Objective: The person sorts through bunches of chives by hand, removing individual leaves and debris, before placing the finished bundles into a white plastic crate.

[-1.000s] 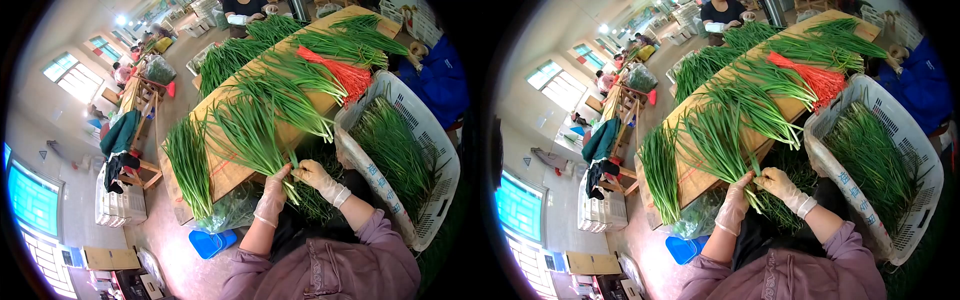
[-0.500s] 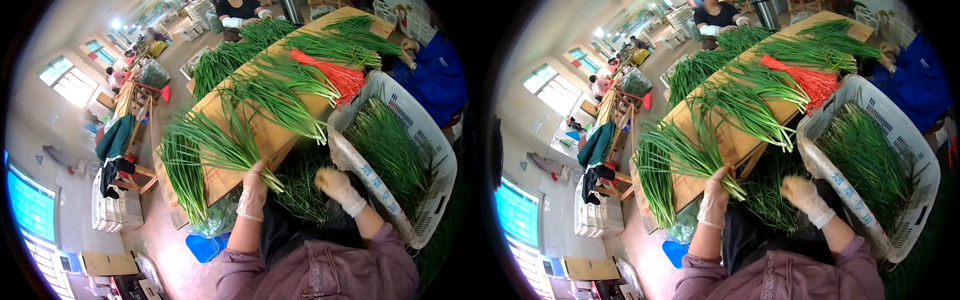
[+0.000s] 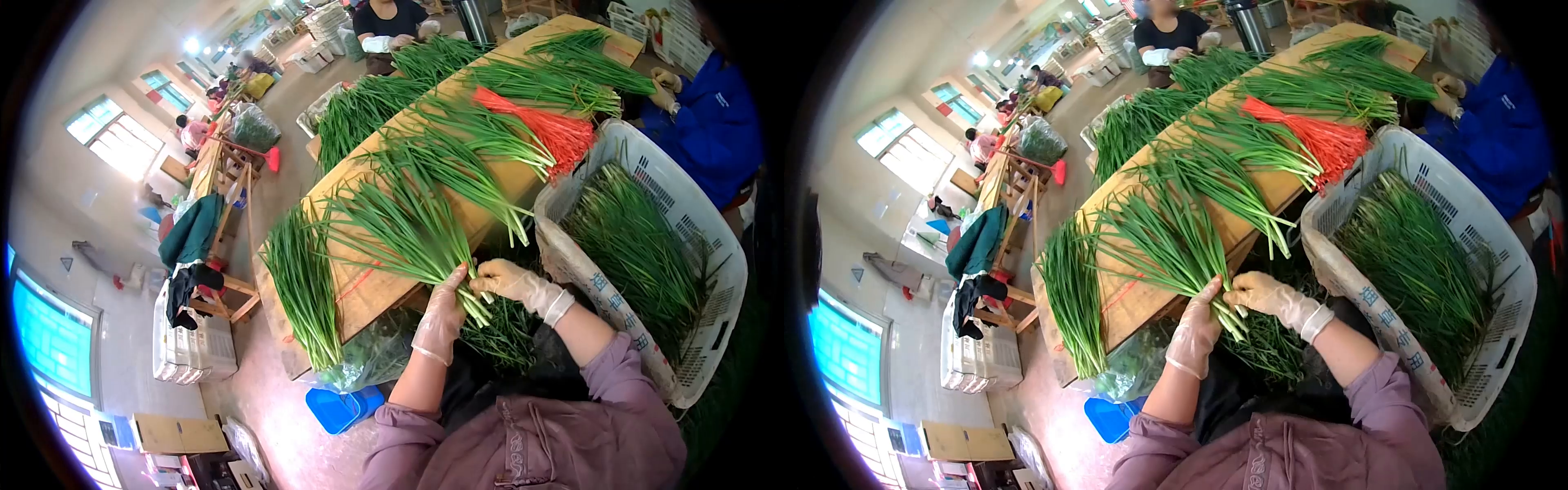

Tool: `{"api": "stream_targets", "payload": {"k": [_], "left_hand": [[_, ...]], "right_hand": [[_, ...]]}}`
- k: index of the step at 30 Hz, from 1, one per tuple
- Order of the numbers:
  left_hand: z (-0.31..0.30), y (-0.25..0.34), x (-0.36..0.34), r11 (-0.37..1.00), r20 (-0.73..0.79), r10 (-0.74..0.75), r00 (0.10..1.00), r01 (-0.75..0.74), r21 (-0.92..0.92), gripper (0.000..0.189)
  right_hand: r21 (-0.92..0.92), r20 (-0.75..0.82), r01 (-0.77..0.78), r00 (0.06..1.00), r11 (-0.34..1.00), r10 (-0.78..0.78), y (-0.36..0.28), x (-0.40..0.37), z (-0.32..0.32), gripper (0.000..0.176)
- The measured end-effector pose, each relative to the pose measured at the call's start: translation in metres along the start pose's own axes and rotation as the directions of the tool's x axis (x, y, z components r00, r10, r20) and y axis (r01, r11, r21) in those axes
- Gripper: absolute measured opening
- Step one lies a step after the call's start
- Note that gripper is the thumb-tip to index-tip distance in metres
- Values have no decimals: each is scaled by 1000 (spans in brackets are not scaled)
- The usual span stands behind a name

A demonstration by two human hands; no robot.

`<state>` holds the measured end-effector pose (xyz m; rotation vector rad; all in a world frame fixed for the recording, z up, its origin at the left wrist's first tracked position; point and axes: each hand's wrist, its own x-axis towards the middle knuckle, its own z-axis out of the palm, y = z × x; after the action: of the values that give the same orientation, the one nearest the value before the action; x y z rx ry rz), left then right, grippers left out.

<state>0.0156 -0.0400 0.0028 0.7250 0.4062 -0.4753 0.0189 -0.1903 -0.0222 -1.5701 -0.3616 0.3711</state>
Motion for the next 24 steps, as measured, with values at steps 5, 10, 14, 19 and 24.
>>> {"api": "stream_targets", "payload": {"k": [5, 10, 14, 19, 24], "left_hand": [[-2, -12, 3, 992, -148, 123, 981, -115, 61, 11], [-10, 20, 8, 972, -210, 235, 949, -231, 42, 16], [-14, 25, 9, 985, -82, 148, 986, -154, -71, 17], [1, 9, 1, 940, 61, 15, 998, 7, -340, 22], [-15, 12, 5, 956, 261, 2, 965, 75, -284, 23]], "right_hand": [[-767, -253, 188, 790, 614, -559, -18, -41, 19, 17], [-837, -50, 66, 979, 543, -195, 11, -98, 1, 22], [-817, -131, -238, 963, 525, 234, -36, -81, -35, 24], [-918, -379, -213, 720, 335, -581, -69, -15, -79, 15], [-907, -374, -285, 884, 310, -282, -59, 20, -93, 17]]}}
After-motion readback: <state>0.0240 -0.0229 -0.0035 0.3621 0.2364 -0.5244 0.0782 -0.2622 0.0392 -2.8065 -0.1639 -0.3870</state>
